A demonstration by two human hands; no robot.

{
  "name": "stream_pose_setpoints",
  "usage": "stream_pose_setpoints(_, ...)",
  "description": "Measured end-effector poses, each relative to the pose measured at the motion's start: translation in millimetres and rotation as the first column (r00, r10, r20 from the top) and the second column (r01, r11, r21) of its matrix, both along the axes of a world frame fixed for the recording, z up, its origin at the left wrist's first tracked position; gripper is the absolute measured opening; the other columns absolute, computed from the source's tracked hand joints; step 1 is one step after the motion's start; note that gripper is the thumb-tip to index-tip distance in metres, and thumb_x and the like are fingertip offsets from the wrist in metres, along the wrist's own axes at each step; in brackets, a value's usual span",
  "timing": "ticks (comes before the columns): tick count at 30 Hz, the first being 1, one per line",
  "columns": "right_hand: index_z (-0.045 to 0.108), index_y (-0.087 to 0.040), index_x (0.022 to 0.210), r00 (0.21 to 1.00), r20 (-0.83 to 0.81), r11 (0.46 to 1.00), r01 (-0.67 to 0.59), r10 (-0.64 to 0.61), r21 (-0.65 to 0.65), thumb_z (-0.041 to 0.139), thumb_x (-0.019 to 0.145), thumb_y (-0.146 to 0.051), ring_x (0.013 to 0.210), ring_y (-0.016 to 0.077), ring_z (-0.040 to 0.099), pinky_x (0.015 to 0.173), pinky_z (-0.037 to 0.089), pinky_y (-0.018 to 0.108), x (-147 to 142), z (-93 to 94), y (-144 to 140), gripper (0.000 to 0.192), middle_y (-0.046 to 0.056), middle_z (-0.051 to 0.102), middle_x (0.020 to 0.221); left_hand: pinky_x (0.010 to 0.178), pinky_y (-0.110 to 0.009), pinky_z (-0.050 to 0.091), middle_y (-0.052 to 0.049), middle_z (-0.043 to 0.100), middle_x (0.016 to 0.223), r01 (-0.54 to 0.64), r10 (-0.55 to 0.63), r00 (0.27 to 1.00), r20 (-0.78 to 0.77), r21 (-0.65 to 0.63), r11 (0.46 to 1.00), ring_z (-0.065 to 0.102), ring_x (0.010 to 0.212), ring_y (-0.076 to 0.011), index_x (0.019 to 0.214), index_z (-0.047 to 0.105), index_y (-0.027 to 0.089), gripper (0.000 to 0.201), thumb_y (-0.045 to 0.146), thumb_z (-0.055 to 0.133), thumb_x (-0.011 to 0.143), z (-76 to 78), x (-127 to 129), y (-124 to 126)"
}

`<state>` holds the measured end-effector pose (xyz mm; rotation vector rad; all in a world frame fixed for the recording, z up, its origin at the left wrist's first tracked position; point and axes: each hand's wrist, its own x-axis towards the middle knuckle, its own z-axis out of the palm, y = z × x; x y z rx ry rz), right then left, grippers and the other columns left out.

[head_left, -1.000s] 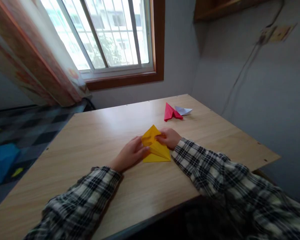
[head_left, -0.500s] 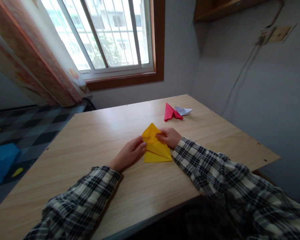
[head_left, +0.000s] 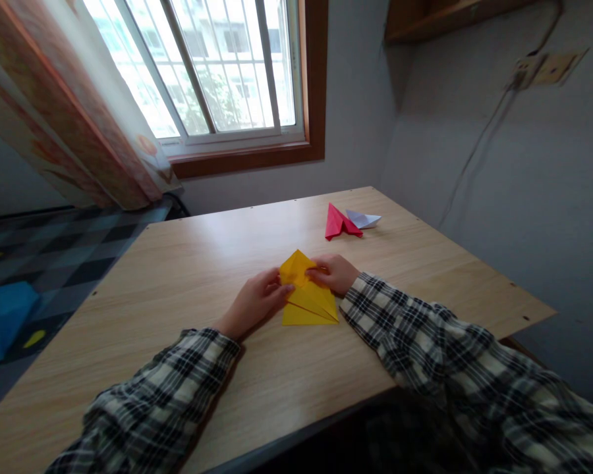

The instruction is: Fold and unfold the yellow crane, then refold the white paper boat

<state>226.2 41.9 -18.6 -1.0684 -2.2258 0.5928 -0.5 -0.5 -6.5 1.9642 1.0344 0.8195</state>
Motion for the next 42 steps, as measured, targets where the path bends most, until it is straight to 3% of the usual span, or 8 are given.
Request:
stream_pose_setpoints(23, 0.068, -0.016, 0.081, 0.998, 0.009, 0.998, -0.063, 0.063, 0.011, 0.049, 0.097, -0.034, 0.07, 0.0132, 0.055, 0.065, 0.036, 0.025, 0.1, 1.1, -2.4, 0.031, 0.003, 0.066, 0.075, 0.067, -0.03, 0.05, -0.004, 0.066, 0.087, -0.114, 0.19, 0.947, -0.259, 0.279, 0.953, 0.059, 0.075, -0.0162, 0.093, 0.063, 0.017, 0.018, 0.034, 0.057, 0.088, -0.5, -0.8, 3.9)
stream_pose_setpoints(36, 0.07, -0.015, 0.085, 0.997, -0.002, 0.997, -0.083, 0.083, -0.004, 0.048, 0.097, -0.035, 0.073, 0.0137, 0.057, 0.067, 0.037, 0.026, 0.8, 1.1, -2.0, 0.031, 0.004, 0.07, 0.081, 0.063, -0.031, 0.042, -0.003, 0.056, 0.079, -0.062, 0.222, 0.887, -0.406, 0.371, 0.926, 0.052, 0.071, -0.0178, 0.075, 0.053, 0.019, 0.019, 0.032, 0.06, 0.087, 3.4, 3.4, 2.9)
stream_pose_setpoints(42, 0.069, -0.015, 0.081, 0.997, 0.003, 0.996, -0.083, 0.083, 0.008, 0.048, 0.097, -0.034, 0.07, 0.0138, 0.055, 0.065, 0.035, 0.026, 0.2, 3.2, -3.4, 0.031, 0.004, 0.068, 0.078, 0.063, -0.032, 0.042, -0.002, 0.055, 0.077, -0.026, 0.203, 0.888, -0.413, 0.394, 0.919, 0.051, 0.073, -0.0191, 0.076, 0.052, 0.02, 0.016, 0.03, 0.06, 0.086, 3.4, 3.3, 2.9)
